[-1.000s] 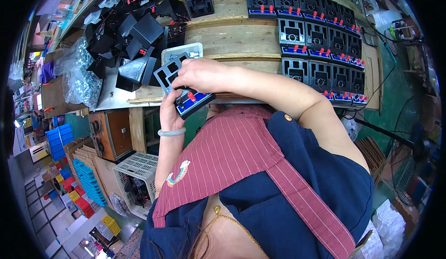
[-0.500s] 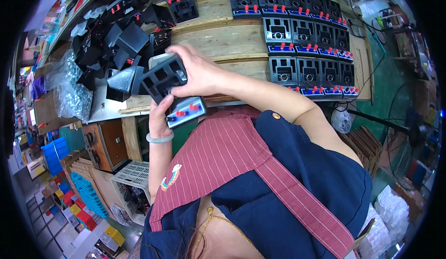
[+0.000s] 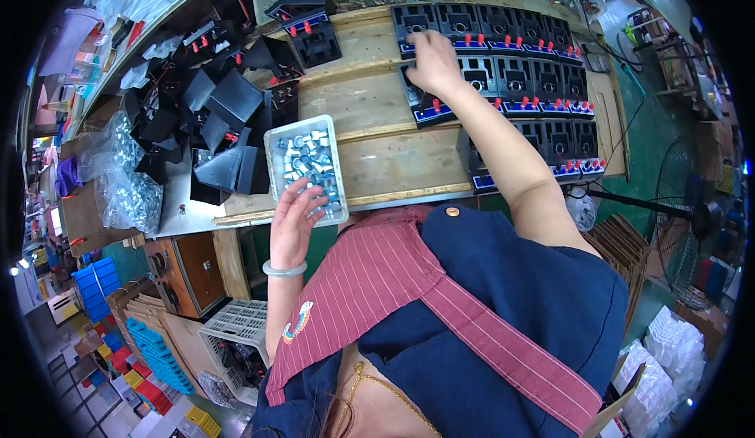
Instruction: Assembling small electronic components and wiring into plastic housings at a production workbench.
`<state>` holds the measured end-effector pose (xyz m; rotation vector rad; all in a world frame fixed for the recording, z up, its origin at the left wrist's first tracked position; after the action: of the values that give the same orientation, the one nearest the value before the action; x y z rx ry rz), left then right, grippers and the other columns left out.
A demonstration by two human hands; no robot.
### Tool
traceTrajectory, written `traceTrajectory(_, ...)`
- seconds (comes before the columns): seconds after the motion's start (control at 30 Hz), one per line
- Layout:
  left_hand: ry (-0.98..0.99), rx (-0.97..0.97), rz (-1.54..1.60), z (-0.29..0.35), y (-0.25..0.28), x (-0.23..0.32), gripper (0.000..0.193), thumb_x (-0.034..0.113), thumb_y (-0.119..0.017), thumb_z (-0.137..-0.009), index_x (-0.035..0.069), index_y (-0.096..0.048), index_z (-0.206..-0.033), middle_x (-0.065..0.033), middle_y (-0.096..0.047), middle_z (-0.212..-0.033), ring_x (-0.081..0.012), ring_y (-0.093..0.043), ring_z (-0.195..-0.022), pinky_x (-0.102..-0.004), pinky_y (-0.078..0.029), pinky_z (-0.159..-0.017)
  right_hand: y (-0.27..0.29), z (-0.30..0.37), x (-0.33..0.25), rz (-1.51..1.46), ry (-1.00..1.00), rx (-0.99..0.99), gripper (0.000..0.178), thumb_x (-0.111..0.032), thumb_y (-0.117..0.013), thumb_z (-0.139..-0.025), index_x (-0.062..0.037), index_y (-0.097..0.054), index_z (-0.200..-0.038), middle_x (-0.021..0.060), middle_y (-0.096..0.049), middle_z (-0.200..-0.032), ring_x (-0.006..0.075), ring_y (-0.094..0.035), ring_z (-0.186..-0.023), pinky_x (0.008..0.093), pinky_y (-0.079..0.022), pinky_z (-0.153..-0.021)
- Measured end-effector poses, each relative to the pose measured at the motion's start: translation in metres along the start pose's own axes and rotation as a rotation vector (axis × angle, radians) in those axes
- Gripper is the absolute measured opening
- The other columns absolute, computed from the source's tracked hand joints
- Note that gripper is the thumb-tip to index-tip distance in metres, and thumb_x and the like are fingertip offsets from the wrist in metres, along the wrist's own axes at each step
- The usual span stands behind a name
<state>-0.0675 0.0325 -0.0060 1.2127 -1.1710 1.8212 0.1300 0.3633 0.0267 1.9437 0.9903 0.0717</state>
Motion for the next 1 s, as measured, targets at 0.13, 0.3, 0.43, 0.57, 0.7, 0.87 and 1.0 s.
traceTrajectory(0.13, 0.039, -0.053, 0.023, -0.001, 0.009, 0.013, 0.037, 0.019, -0.056, -0.096, 0.006, -0.048, -0.13, -0.0087, -0.062, -0.113, -0.0196, -0.061, -0.102, -0.0331, -0.048, -0.086, -0.041, -0.088, -0.063, -0.288, 0.154, 0.153, 0.033, -0.017, -0.066, -0.074, -0.0059, -0.06, -0.105, 0.0164, -0.06, -0.105, 0.0356, -0.056, -0.106, 0.0423, -0.046, -0.092)
traceTrajectory(0.3, 0.031, -0.019, 0.016, 0.003, 0.035, 0.036, 0.037, 0.019, -0.055, -0.096, 0.006, -0.047, -0.13, -0.0081, -0.061, -0.114, -0.0187, -0.061, -0.102, -0.0323, -0.047, -0.086, -0.081, -0.167, -0.138, -0.131, 0.428, 0.153, 0.028, -0.009, -0.06, -0.075, -0.0078, -0.063, -0.102, 0.014, -0.061, -0.103, 0.0328, -0.056, -0.104, 0.0431, -0.047, -0.09)
traceTrajectory(0.43, 0.012, 0.024, 0.051, 0.005, 0.049, 0.027, 0.035, 0.019, -0.055, -0.097, 0.007, -0.048, -0.129, -0.0081, -0.061, -0.114, -0.0186, -0.061, -0.101, -0.032, -0.047, -0.086, -0.079, -0.158, -0.159, 0.217, 0.335, -0.222, 0.025, -0.011, -0.062, -0.075, -0.0068, -0.061, -0.1, 0.0136, -0.061, -0.101, 0.0335, -0.059, -0.096, 0.044, -0.049, -0.082)
traceTrajectory(0.57, 0.007, 0.0, 0.005, -0.003, 0.045, 0.023, 0.04, 0.029, -0.051, -0.099, 0.006, -0.047, -0.132, -0.0101, -0.06, -0.118, -0.0222, -0.061, -0.104, -0.0343, -0.048, -0.089, -0.011, -0.067, -0.179, -0.153, 0.497, -0.083, 0.02, -0.008, -0.068, -0.071, -0.0067, -0.06, -0.089, 0.0118, -0.06, -0.087, 0.0328, -0.06, -0.083, 0.0424, -0.051, -0.069)
traceTrajectory(0.7, 0.029, -0.349, 0.59, -0.023, -0.002, 0.024, 0.07, 0.064, -0.037, -0.092, 0.006, -0.044, -0.131, -0.016, -0.056, -0.124, -0.0304, -0.058, -0.11, -0.0439, -0.045, -0.097, 0.062, 0.048, -0.214, -0.43, 0.723, 0.034, 0.022, -0.005, -0.073, -0.065, -0.0057, -0.062, -0.084, 0.0083, -0.059, -0.084, 0.0274, -0.062, -0.079, 0.0364, -0.051, -0.065)
traceTrajectory(0.87, -0.201, -0.24, 0.666, -0.024, -0.035, 0.044, 0.076, 0.07, -0.034, -0.089, 0.016, -0.039, -0.142, -0.0131, -0.051, -0.135, -0.0326, -0.051, -0.122, -0.0526, -0.038, -0.105, 0.078, 0.118, -0.217, -0.751, 0.873, -0.189, 0.018, -0.009, -0.075, -0.072, -0.0057, -0.065, -0.086, 0.007, -0.062, -0.086, 0.025, -0.062, -0.078, 0.0342, -0.051, -0.067)
traceTrajectory(1.0, -0.262, -0.333, 0.753, -0.02, -0.03, 0.019, 0.068, 0.066, -0.036, -0.091, 0.018, -0.04, -0.14, -0.011, -0.052, -0.134, -0.0268, -0.052, -0.12, -0.0509, -0.036, -0.107, 0.105, 0.091, -0.187, -0.793, 0.565, -0.08, 0.021, -0.018, -0.075, -0.077, -0.0058, -0.065, -0.091, 0.0077, -0.062, -0.09, 0.0264, -0.06, -0.087, 0.0351, -0.047, -0.076)
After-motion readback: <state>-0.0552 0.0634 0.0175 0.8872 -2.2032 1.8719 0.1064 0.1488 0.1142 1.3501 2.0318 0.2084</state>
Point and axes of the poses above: each hand's wrist, its own z-axis away from the middle knuckle, its own y-axis out of the back of the hand, x = y × z, the point moved 3 cm from there along -z, towards the middle knuckle
